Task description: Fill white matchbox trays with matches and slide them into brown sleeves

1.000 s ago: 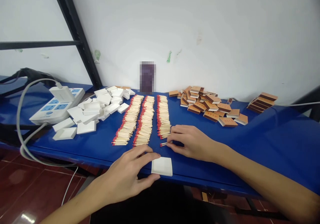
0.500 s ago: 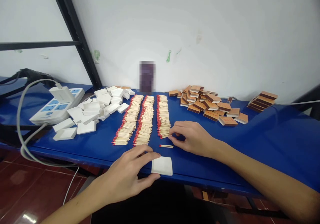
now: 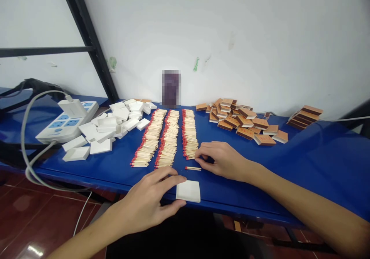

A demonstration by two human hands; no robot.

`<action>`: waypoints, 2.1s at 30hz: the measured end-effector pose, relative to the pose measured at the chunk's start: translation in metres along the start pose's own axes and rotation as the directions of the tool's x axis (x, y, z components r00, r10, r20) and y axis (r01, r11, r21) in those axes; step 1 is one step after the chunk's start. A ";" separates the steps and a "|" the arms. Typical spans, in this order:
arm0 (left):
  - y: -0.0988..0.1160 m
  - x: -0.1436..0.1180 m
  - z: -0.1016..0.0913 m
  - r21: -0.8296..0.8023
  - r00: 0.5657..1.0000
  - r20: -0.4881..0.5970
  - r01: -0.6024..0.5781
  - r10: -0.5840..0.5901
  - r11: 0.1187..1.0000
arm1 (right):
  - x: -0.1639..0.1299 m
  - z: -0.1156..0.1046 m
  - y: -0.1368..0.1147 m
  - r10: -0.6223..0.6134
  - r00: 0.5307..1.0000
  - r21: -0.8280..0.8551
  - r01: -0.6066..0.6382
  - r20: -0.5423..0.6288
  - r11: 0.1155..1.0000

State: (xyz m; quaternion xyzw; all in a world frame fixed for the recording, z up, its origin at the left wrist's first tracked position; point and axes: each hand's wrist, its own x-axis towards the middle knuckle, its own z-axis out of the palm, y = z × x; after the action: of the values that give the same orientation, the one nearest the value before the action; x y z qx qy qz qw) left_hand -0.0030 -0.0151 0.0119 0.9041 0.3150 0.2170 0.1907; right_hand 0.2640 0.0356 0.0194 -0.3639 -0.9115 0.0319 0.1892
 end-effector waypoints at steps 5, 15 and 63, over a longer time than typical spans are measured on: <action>-0.001 0.000 0.001 0.002 1.000 0.008 0.001 -0.001 1.000 | -0.001 0.000 -0.001 -0.010 1.000 0.009 0.010 -0.007 1.000; -0.001 0.001 0.000 -0.017 1.000 0.010 -0.009 0.009 1.000 | 0.000 -0.001 -0.001 -0.039 0.999 0.026 0.039 0.014 0.999; -0.002 0.001 0.002 -0.023 0.999 -0.026 -0.043 0.042 0.999 | 0.002 -0.007 -0.015 0.109 0.994 0.167 -0.111 0.023 0.980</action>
State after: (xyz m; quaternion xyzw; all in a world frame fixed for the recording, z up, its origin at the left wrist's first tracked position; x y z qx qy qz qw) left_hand -0.0019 -0.0135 0.0093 0.9054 0.2954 0.2362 0.1927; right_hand 0.2555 0.0254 0.0290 -0.3962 -0.8853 0.1215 0.2110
